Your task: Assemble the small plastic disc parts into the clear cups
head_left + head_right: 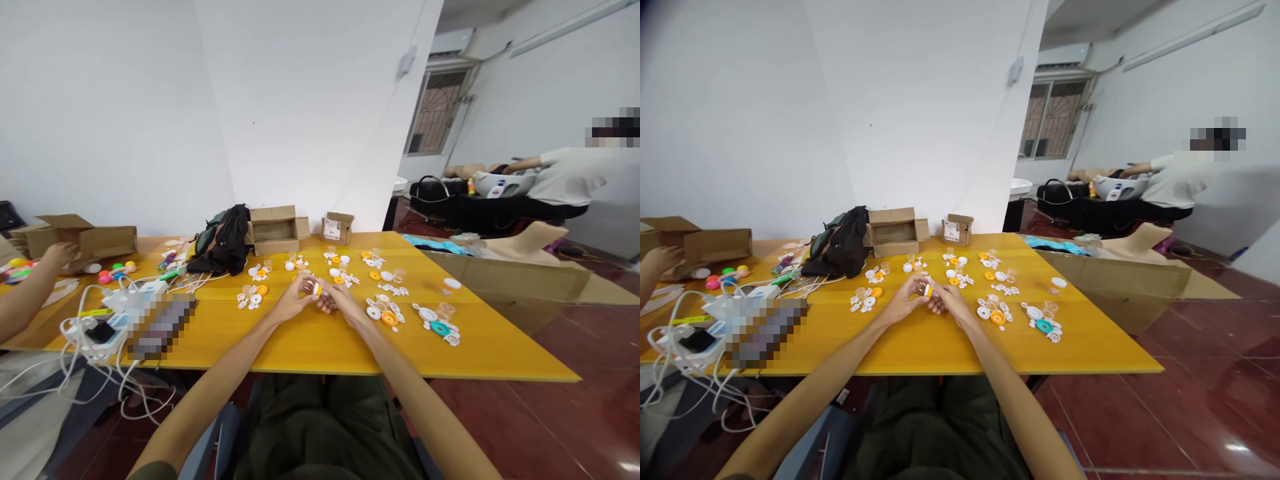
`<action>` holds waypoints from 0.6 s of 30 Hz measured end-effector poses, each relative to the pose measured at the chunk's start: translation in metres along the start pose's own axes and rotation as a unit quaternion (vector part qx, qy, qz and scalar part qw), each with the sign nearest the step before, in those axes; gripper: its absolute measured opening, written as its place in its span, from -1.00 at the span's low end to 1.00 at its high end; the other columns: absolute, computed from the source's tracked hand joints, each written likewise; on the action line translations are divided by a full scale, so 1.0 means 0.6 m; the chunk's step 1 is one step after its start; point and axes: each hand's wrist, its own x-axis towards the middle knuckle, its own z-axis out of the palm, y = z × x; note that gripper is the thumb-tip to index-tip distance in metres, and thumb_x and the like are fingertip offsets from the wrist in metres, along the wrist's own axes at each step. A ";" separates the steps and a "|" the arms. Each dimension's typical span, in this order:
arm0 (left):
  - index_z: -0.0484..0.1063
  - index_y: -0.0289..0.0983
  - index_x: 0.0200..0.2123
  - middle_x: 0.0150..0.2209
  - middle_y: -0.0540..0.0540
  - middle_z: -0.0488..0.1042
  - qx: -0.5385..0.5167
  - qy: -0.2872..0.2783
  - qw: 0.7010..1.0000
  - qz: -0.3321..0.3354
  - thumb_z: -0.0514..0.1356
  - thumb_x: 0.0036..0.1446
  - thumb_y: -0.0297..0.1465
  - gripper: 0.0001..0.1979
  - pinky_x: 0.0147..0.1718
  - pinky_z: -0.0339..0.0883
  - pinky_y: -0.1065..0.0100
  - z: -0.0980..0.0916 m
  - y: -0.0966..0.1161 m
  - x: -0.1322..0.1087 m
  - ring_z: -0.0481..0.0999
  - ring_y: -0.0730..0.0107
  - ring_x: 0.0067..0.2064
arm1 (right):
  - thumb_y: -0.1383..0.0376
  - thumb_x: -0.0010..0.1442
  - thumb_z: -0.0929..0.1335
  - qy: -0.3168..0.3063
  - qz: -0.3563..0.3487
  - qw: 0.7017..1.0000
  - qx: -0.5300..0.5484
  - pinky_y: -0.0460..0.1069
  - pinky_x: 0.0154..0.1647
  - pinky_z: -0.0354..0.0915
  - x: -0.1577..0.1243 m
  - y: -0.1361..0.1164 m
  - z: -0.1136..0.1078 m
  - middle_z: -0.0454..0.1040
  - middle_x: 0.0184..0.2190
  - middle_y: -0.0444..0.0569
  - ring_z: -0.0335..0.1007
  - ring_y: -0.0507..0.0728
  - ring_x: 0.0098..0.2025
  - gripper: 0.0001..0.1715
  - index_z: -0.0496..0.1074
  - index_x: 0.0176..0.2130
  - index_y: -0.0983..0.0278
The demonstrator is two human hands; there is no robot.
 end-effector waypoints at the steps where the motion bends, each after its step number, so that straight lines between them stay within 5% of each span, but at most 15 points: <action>1: 0.44 -0.23 -0.07 -0.13 -0.11 0.50 -0.003 0.003 1.000 -0.008 0.39 0.06 -0.14 -0.57 -0.03 0.33 0.26 -0.001 -0.002 0.002 0.48 0.26 -0.12 | -0.12 0.10 0.45 0.003 -0.011 1.000 -0.002 -0.12 -0.61 0.30 0.001 0.001 0.000 0.51 -0.63 -0.04 0.36 0.00 -0.64 -0.47 0.46 -0.53 0.28; 7: 0.51 -0.29 -0.28 -0.28 -0.10 0.54 -0.004 -0.002 0.999 -0.051 0.36 0.04 -0.01 -0.56 -0.12 0.34 0.25 -0.007 -0.008 0.010 0.47 0.25 -0.21 | -0.17 -0.05 0.50 0.007 -0.059 0.998 -0.018 -0.11 -0.56 0.33 0.001 0.006 0.001 0.53 -0.59 -0.06 0.42 0.02 -0.58 -0.44 0.44 -0.53 0.26; 18: 0.53 -0.27 -0.28 -0.26 -0.07 0.54 -0.054 0.008 0.998 -0.039 0.50 -0.17 -0.12 -0.55 -0.04 0.35 0.22 -0.011 0.007 0.009 0.49 0.30 -0.21 | -0.24 -0.01 0.44 -0.017 -0.033 0.999 -0.028 -0.11 -0.55 0.28 -0.004 0.001 0.000 0.51 -0.59 -0.06 0.38 0.01 -0.58 -0.37 0.48 -0.50 0.27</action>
